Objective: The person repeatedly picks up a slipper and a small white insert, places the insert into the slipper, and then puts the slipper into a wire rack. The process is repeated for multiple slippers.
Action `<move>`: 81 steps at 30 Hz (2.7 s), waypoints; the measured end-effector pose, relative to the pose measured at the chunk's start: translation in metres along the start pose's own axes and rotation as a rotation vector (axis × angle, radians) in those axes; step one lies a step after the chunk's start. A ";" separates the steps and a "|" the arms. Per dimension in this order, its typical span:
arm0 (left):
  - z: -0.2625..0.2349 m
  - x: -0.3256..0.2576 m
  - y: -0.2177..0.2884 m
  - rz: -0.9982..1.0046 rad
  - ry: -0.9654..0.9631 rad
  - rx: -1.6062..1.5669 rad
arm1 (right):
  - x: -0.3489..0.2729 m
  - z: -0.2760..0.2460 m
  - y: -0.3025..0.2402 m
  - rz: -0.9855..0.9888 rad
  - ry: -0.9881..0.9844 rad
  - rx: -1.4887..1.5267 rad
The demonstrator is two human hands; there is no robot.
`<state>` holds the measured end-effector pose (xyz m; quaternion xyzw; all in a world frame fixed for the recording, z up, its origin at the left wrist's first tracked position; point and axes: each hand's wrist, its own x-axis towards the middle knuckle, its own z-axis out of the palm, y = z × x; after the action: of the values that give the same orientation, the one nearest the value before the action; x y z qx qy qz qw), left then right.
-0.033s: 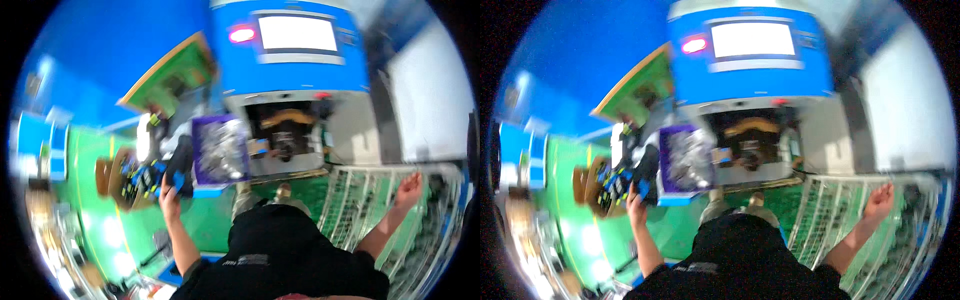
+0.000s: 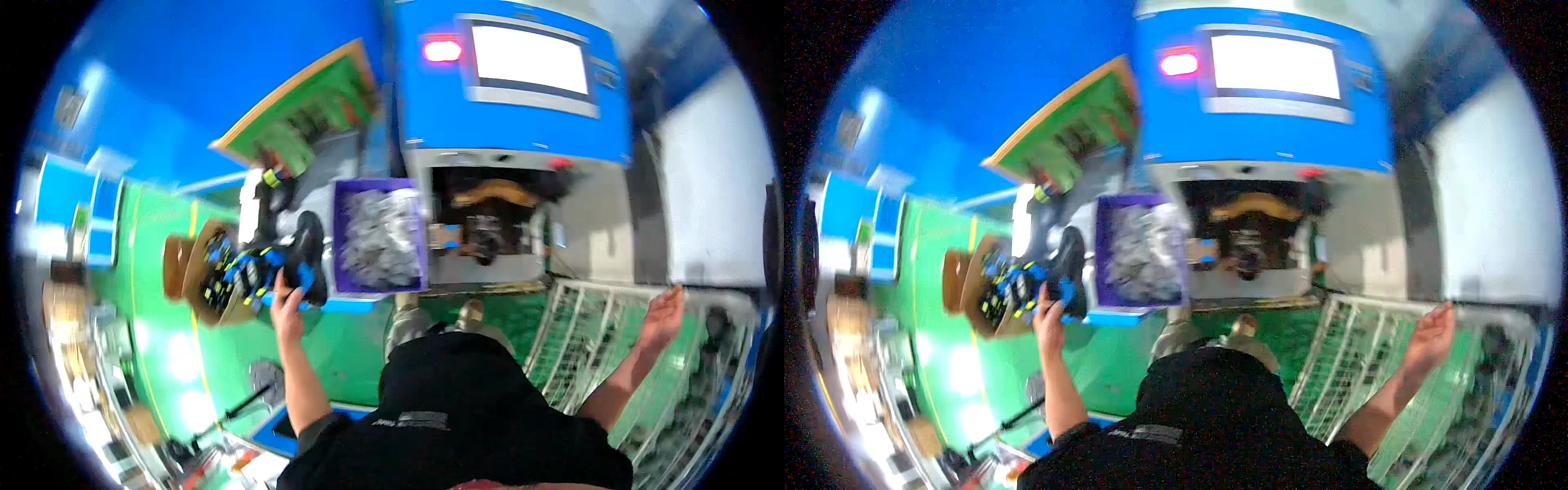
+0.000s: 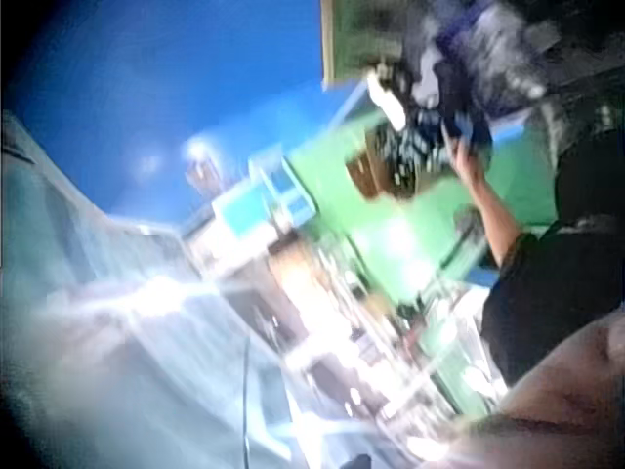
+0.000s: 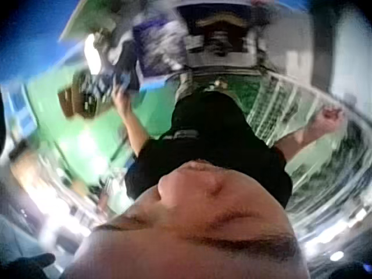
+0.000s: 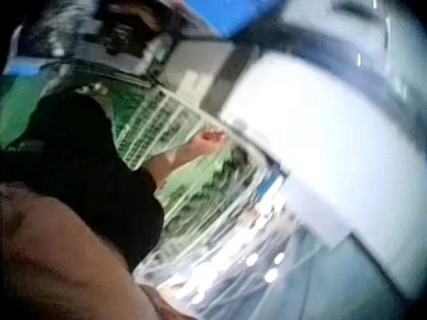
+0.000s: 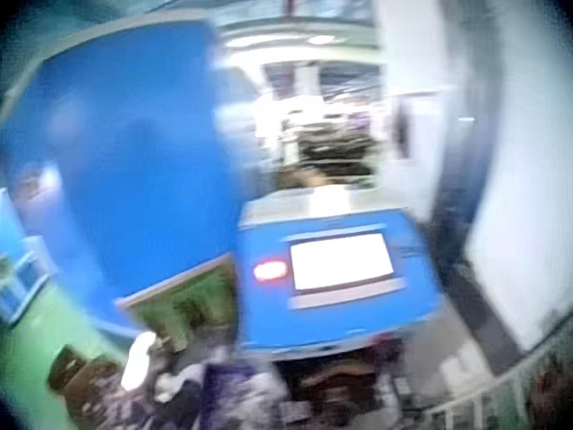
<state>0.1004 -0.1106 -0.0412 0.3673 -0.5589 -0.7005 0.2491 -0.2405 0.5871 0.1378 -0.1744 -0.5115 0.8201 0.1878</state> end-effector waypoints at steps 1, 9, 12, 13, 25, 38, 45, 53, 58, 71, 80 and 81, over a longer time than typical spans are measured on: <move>-0.032 0.029 -0.043 0.070 0.063 0.416 | -0.018 0.049 0.034 0.002 -0.065 -0.124; -0.040 0.067 -0.074 -0.167 0.149 1.454 | -0.175 0.361 0.167 -1.334 -0.799 -0.729; -0.032 0.142 -0.022 0.333 0.247 1.247 | -0.170 0.406 0.226 -1.570 -0.693 -0.923; -0.031 0.182 -0.007 0.261 0.145 1.251 | -0.165 0.406 0.236 -1.730 -0.610 -1.024; 0.014 0.454 -0.124 0.222 0.561 0.859 | -0.151 0.385 0.256 -1.767 -0.573 -1.136; 0.112 0.071 -0.004 -0.151 -0.020 -0.292 | -0.223 0.339 0.231 -1.081 -1.157 -0.685; 0.213 -0.029 0.083 -0.245 -0.905 0.121 | -0.197 0.231 0.211 1.010 -1.164 -0.358; 0.266 -0.094 0.032 -0.520 -0.896 0.217 | -0.174 0.170 0.134 1.632 -0.716 0.045; 0.262 -0.102 0.053 -0.517 -1.130 0.268 | -0.120 0.087 0.177 0.980 -0.898 -0.286; 0.335 -0.062 -0.039 -0.075 -0.675 0.221 | -0.114 0.144 0.188 0.442 -0.813 -0.530; 0.355 -0.037 -0.078 -0.562 -0.619 -0.240 | -0.091 0.200 0.222 -0.172 -0.857 -1.350; 0.358 -0.034 -0.081 -0.663 -0.592 -0.283 | -0.101 0.219 0.221 -0.101 -0.806 -1.622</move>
<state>-0.1577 0.1507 -0.0734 0.2728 -0.3572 -0.8864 -0.1106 -0.2857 0.2791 0.0384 0.0698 -0.9662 0.1979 -0.1500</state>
